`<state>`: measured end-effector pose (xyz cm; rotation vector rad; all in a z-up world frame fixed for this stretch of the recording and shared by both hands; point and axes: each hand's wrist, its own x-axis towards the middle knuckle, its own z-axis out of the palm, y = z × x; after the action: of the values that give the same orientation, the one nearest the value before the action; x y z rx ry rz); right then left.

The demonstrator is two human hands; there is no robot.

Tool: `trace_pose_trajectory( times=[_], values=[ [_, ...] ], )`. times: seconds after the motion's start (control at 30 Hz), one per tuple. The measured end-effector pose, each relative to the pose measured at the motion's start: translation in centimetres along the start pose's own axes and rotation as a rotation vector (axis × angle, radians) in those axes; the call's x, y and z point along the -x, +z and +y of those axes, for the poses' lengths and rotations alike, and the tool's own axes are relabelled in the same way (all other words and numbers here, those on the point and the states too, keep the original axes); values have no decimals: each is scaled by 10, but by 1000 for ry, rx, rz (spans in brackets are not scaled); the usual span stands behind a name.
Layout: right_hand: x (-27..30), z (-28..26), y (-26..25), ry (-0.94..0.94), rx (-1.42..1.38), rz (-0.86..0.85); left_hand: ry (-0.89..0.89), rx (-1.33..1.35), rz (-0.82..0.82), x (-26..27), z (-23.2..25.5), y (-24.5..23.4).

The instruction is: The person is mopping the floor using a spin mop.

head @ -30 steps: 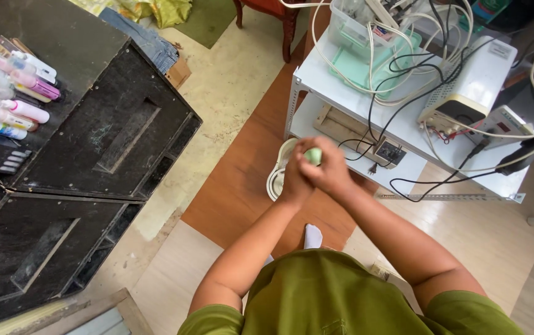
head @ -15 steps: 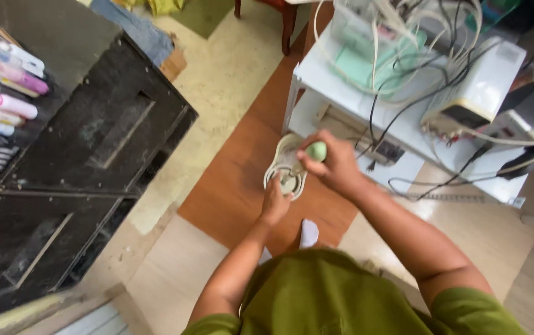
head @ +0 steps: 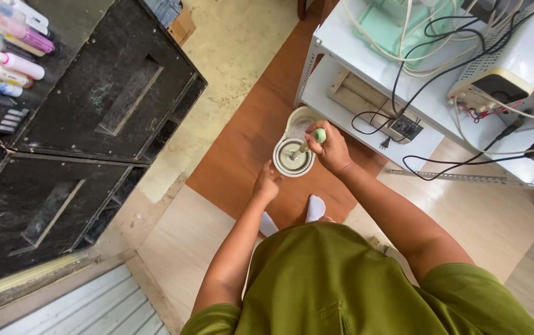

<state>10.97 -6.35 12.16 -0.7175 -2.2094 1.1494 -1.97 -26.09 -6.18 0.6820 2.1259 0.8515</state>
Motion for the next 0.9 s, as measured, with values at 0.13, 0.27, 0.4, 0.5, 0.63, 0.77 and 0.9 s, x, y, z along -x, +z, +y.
trace_pose_trajectory(
  times=[0.13,0.27,0.4,0.5,0.63,0.77,0.9],
  values=[
    [-10,-39,-15,60,125,-109,-39,10,-45,21,25,-18],
    [-41,-166,-76,-378,102,88,-75,35,-121,23,26,-28],
    [-51,-226,-93,-499,-50,298,-98,42,-138,37,37,-48],
    [-42,-118,-26,-207,-24,290,-74,53,-132,40,26,-57],
    [-12,-51,16,-168,160,271,-72,22,-136,31,-3,-55],
    [11,-23,36,121,57,177,-77,-26,-165,-4,-51,-28],
    [-5,-12,39,14,186,172,41,-27,-175,-73,-124,38]
  ],
)
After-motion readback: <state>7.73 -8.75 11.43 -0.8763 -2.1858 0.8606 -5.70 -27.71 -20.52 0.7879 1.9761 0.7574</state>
